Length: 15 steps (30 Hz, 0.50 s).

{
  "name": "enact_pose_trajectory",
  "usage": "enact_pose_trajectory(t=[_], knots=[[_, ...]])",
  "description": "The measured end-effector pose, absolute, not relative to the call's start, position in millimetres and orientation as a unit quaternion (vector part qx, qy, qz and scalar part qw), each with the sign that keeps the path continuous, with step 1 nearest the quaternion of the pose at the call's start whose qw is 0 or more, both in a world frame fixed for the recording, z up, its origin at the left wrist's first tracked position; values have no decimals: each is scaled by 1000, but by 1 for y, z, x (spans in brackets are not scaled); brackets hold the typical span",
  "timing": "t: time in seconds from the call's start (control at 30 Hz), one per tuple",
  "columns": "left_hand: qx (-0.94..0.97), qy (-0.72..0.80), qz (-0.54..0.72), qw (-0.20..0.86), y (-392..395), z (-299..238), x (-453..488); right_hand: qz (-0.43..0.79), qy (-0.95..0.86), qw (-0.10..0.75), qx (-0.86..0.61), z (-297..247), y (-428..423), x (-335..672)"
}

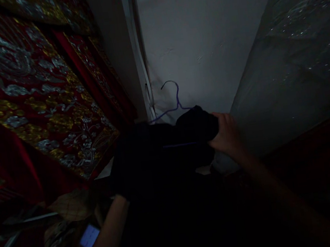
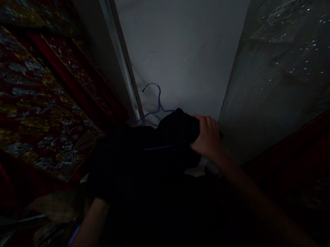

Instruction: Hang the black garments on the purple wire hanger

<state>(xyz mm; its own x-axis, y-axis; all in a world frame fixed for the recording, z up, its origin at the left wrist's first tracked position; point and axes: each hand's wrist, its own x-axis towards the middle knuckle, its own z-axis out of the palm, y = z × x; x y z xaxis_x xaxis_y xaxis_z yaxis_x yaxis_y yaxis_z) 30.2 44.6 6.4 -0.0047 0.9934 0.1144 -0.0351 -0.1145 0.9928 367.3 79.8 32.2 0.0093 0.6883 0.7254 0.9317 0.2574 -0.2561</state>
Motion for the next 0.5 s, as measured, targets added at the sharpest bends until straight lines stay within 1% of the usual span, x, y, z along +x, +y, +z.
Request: enact_pose_trajectory(t=[0.1, 0.17, 0.23, 0.33, 0.5], knots=[[430, 493, 604, 456, 34, -2, 11, -169, -666, 405, -604, 65, 94, 361], [350, 503, 663, 431, 30, -3, 7, -173, -679, 401, -590, 85, 100, 342], [313, 513, 692, 401, 28, -4, 8, -168, -697, 396, -574, 95, 102, 320], [307, 521, 693, 394, 20, -11, 12, -145, -706, 406, -562, 91, 98, 295], [299, 550, 667, 402, -1, -38, 22, -96, -722, 416, -544, 56, 79, 290]])
